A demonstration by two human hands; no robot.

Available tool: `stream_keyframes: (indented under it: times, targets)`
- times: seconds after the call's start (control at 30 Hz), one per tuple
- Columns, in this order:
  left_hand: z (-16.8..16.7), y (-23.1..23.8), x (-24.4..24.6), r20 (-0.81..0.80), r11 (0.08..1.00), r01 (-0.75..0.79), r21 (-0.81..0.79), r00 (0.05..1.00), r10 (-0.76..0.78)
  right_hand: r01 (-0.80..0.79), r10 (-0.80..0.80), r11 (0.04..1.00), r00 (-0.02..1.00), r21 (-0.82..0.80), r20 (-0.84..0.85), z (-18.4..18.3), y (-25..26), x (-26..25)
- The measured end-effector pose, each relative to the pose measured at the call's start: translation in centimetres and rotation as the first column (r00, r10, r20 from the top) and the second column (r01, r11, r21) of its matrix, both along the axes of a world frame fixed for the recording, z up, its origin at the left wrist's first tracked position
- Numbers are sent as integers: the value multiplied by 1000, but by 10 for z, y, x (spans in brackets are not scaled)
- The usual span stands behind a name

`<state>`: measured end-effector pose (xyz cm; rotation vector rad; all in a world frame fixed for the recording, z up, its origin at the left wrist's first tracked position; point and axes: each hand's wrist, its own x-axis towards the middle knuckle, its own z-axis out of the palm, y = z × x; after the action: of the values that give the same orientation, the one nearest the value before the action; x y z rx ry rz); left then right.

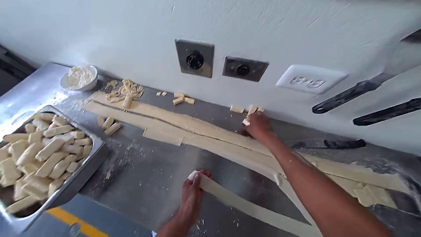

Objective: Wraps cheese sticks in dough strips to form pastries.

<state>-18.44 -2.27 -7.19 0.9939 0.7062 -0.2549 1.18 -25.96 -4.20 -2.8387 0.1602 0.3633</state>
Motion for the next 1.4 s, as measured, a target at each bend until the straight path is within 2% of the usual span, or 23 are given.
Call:
stream_keyframes:
  times: [0.07,0.1,0.17,0.2,0.27,0.33,0.43,0.53,0.6,0.67,0.73,0.77,0.8,0.87,0.93,0.97,1.03,1.07,1.13,1.17,1.23,1.33,1.4]
  targets:
    - [-2,2,3,26,997,13,79,1000,-15,-14,14,1000,999,-19,45,4,0,-5]
    - [-2,4,4,51,991,27,128,998,-34,-16,14,1000,995,23,98,9,-1,-12]
    - [-1,10,8,101,970,60,235,991,-85,-32,-19,972,977,234,212,24,3,-41]
    - [-1,14,9,120,957,72,281,987,-110,-43,-46,926,973,375,226,27,11,-65]
    - [-1,20,11,135,932,103,346,978,-159,-9,-85,755,990,656,112,20,39,-126]
    - [4,22,13,134,909,130,397,971,-197,90,-100,536,994,839,-43,2,73,-182]
    - [14,20,11,154,867,168,470,951,-268,286,-135,313,957,906,-255,-12,106,-218]
    - [21,19,-6,264,772,201,603,863,-431,345,-184,227,934,911,-308,-9,117,-217]
    - [19,22,-20,366,707,178,685,754,-545,306,-181,246,947,920,-267,-6,115,-212]
    - [12,32,-29,440,688,170,705,656,-613,166,-132,382,983,909,-124,-8,111,-210]
    - [12,41,-35,441,719,200,666,672,-595,-46,-46,572,995,819,88,-11,106,-205]
    - [14,48,-36,423,743,223,631,703,-571,-109,42,616,994,780,105,-10,103,-199]
    - [15,56,-37,406,768,241,593,735,-543,-124,158,626,987,770,30,-9,100,-191]
    - [13,69,-36,369,787,241,569,780,-505,-79,367,594,912,800,-182,-14,99,-171]
    - [3,78,-28,329,740,210,639,795,-509,7,488,588,794,809,-361,-20,101,-158]
    - [-4,82,-22,311,664,177,727,776,-548,51,507,597,750,801,-426,-21,101,-156]
    - [-19,88,-10,270,386,14,922,693,-668,107,505,621,703,777,-501,-17,96,-158]
    - [-25,89,-6,245,252,-86,964,655,-715,109,501,635,695,765,-516,-13,92,-161]
    - [-34,91,-5,187,92,-190,977,579,-794,84,513,646,688,759,-513,-3,86,-175]
    - [-36,91,-8,161,60,-204,977,531,-832,70,526,646,681,761,-510,4,83,-184]
    - [-35,91,-13,145,52,-205,977,470,-871,33,549,649,671,760,-498,15,79,-200]
    - [-31,94,-3,215,159,-148,976,566,-796,-23,559,659,683,752,-470,19,75,-218]
    - [-35,92,-1,224,186,-125,975,602,-767,-49,565,646,702,762,-434,19,74,-226]
